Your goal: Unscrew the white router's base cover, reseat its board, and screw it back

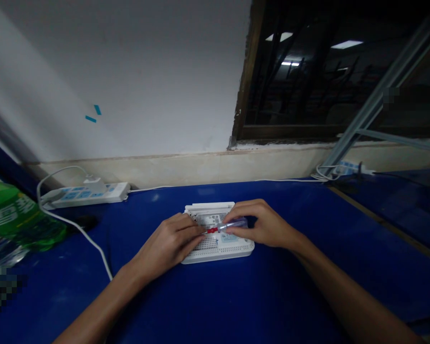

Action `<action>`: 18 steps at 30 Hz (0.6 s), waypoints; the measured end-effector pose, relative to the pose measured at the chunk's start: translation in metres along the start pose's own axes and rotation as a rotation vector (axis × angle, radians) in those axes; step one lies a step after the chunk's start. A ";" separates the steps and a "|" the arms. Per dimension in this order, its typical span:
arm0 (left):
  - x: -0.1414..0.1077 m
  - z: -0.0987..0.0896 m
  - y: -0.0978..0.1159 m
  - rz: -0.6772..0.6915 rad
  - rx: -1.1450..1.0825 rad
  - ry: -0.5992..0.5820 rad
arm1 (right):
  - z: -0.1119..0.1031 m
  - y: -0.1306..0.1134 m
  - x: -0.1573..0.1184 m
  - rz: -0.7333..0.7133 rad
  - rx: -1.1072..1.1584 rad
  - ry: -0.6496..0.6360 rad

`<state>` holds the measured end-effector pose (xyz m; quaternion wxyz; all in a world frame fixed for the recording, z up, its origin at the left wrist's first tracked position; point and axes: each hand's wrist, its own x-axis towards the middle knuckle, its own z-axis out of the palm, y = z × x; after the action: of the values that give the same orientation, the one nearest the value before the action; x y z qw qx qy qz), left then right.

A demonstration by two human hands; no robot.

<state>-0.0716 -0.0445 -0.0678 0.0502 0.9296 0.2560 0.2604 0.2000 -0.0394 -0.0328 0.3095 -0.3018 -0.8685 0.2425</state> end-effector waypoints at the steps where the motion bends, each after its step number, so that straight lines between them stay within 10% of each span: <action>1: 0.000 0.001 0.002 -0.002 -0.006 0.005 | 0.001 0.000 0.000 -0.009 -0.001 0.015; 12: 0.001 0.000 0.002 -0.073 0.060 0.078 | 0.008 -0.004 0.002 -0.022 -0.073 0.180; 18: 0.002 -0.014 -0.007 -0.426 -0.160 0.277 | -0.002 0.011 0.002 0.163 -0.065 0.386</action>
<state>-0.0803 -0.0380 -0.0562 0.1415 0.8033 0.4288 0.3883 0.2039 -0.0304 -0.0374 0.4399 -0.4217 -0.7731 0.1761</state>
